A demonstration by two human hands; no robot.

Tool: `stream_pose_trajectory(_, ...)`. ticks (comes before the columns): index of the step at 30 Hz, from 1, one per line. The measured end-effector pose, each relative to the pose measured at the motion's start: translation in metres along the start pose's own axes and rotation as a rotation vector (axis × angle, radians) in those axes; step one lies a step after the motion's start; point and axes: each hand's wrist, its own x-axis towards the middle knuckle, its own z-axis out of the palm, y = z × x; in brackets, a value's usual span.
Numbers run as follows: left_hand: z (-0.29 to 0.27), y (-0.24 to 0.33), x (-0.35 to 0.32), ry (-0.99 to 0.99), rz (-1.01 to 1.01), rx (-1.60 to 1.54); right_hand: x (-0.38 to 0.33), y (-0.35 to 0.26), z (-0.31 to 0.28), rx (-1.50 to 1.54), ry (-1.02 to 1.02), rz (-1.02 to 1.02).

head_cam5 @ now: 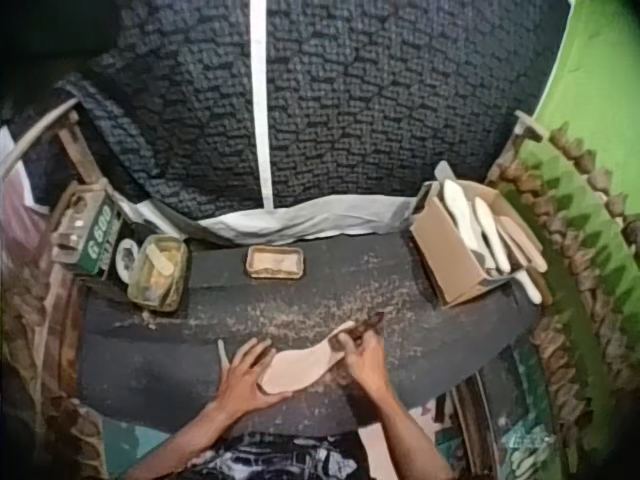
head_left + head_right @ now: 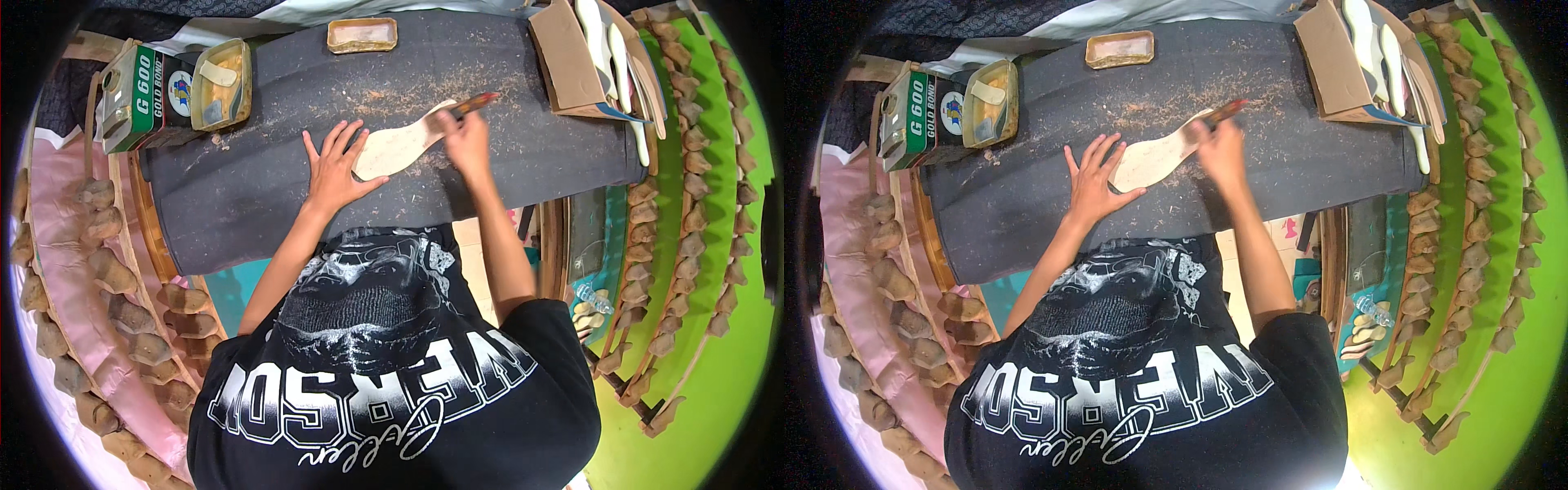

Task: Applying adhesive to shoe insoles using a brush at a workbench.

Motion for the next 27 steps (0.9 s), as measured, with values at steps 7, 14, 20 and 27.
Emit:
stream_pose_trajectory(7, 0.003, -0.001, 0.000, 0.038, 0.025, -0.020, 0.004, -0.033, 0.003, -0.393, -0.174, -0.552)
stream_pose_trajectory(14, 0.009, -0.009, -0.004, 0.026, 0.040, 0.022, -0.062, -0.047, 0.052, -0.169, -0.285, -0.549)
stream_pose_trajectory(20, 0.001, 0.000, 0.000, 0.020, 0.003, 0.000, 0.033, 0.009, -0.014, -0.113, 0.058, 0.008)
stream_pose_trajectory(27, 0.004, -0.003, -0.002, 0.036, 0.000, -0.032, -0.022, -0.018, 0.007, -0.729, -0.192, -0.643)
